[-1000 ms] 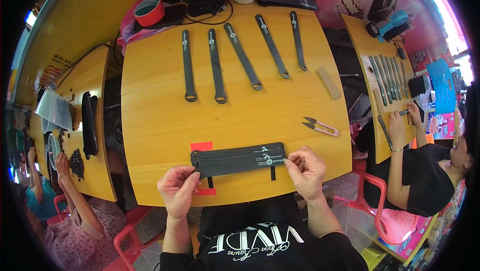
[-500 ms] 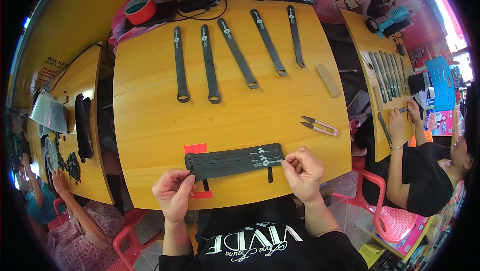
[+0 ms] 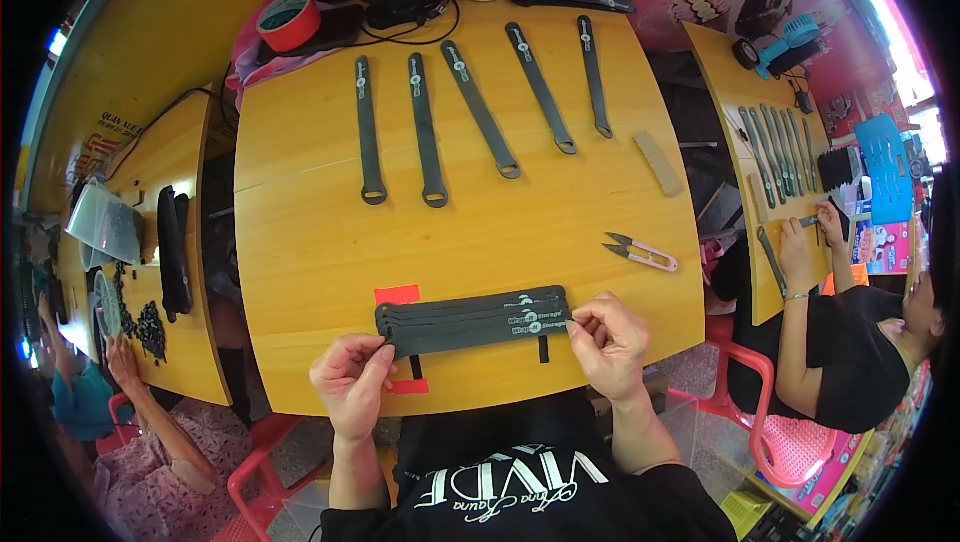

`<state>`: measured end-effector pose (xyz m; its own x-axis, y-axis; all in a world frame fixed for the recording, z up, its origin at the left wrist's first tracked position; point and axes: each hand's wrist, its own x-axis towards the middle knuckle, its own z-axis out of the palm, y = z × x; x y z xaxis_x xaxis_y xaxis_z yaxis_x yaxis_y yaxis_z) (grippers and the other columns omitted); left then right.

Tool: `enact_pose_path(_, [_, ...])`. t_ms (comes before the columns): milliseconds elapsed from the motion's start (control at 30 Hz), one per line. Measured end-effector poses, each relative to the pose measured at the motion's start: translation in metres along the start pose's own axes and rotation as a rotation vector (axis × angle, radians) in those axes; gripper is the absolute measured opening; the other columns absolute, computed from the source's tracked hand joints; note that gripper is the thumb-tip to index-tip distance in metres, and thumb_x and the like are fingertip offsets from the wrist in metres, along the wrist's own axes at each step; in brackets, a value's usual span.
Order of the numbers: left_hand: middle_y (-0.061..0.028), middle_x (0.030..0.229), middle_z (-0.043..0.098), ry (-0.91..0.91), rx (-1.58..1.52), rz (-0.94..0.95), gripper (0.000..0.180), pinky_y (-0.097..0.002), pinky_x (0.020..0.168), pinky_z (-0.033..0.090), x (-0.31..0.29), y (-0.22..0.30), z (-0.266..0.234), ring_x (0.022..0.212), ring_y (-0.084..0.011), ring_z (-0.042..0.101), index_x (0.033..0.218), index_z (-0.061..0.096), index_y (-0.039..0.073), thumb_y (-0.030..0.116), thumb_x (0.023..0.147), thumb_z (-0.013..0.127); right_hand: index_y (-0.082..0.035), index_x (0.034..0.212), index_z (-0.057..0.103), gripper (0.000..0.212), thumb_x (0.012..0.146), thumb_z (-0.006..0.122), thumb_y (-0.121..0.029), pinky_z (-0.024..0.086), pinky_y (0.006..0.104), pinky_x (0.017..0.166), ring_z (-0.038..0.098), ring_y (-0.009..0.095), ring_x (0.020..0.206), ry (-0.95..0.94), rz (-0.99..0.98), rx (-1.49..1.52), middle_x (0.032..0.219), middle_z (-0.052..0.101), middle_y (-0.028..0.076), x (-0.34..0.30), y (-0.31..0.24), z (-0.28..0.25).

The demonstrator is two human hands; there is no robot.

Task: Assembling plastic buckles and tags onto black elastic straps at a workshop table.

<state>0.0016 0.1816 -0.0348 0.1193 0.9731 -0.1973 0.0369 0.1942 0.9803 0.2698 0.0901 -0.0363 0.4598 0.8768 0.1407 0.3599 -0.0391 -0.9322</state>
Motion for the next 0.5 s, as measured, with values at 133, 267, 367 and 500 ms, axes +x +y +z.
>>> enact_pose_path(133, [-0.0047, 0.071, 0.062, 0.007, -0.014, -0.006, 0.009, -0.0191, 0.046, 0.048, 0.001, 0.0012, 0.0017, 0.058, -0.0078, 0.06, 0.088, 0.063, -0.004, -0.01, 0.081, 0.064, 0.001, 0.081, 0.059, 0.014, 0.075, 0.063, 0.013, 0.03, 0.0197, 0.045, 0.043, 0.006, 0.051, -0.012, -0.016, 0.048, 0.069, 0.051, 0.002, -0.0005, 0.0057, -0.0017])
enact_pose_path(267, [-0.0044, 0.07, 0.062, 0.008, 0.002, -0.01, 0.01, -0.019, 0.046, 0.047, 0.0, 0.0018, 0.0015, 0.058, -0.0077, 0.06, 0.088, 0.063, -0.004, -0.01, 0.081, 0.064, 0.0, 0.081, 0.059, 0.014, 0.076, 0.062, 0.012, 0.029, 0.0199, 0.045, 0.042, 0.005, 0.051, -0.011, 0.034, 0.093, 0.069, 0.051, 0.002, -0.0017, 0.0079, -0.0022])
enact_pose_path(367, [-0.0042, 0.07, 0.062, 0.003, -0.008, 0.0, 0.01, -0.0189, 0.046, 0.047, -0.0003, 0.0001, 0.0004, 0.058, -0.0075, 0.06, 0.089, 0.063, -0.004, -0.01, 0.081, 0.064, 0.0, 0.08, 0.058, 0.014, 0.076, 0.062, 0.012, 0.029, 0.0196, 0.045, 0.042, 0.004, 0.051, -0.009, 0.064, 0.097, 0.069, 0.051, 0.001, -0.0023, 0.0061, -0.002])
enact_pose_path(500, [-0.0045, 0.07, 0.062, -0.001, -0.001, 0.011, 0.01, -0.0189, 0.046, 0.047, 0.0004, 0.0001, 0.0005, 0.058, -0.0075, 0.06, 0.089, 0.063, -0.004, -0.011, 0.081, 0.064, -0.001, 0.078, 0.057, 0.014, 0.076, 0.062, 0.012, 0.031, 0.0191, 0.044, 0.044, 0.003, 0.051, 0.014, 0.071, 0.048, 0.069, 0.051, 0.0, -0.0017, 0.003, 0.0018])
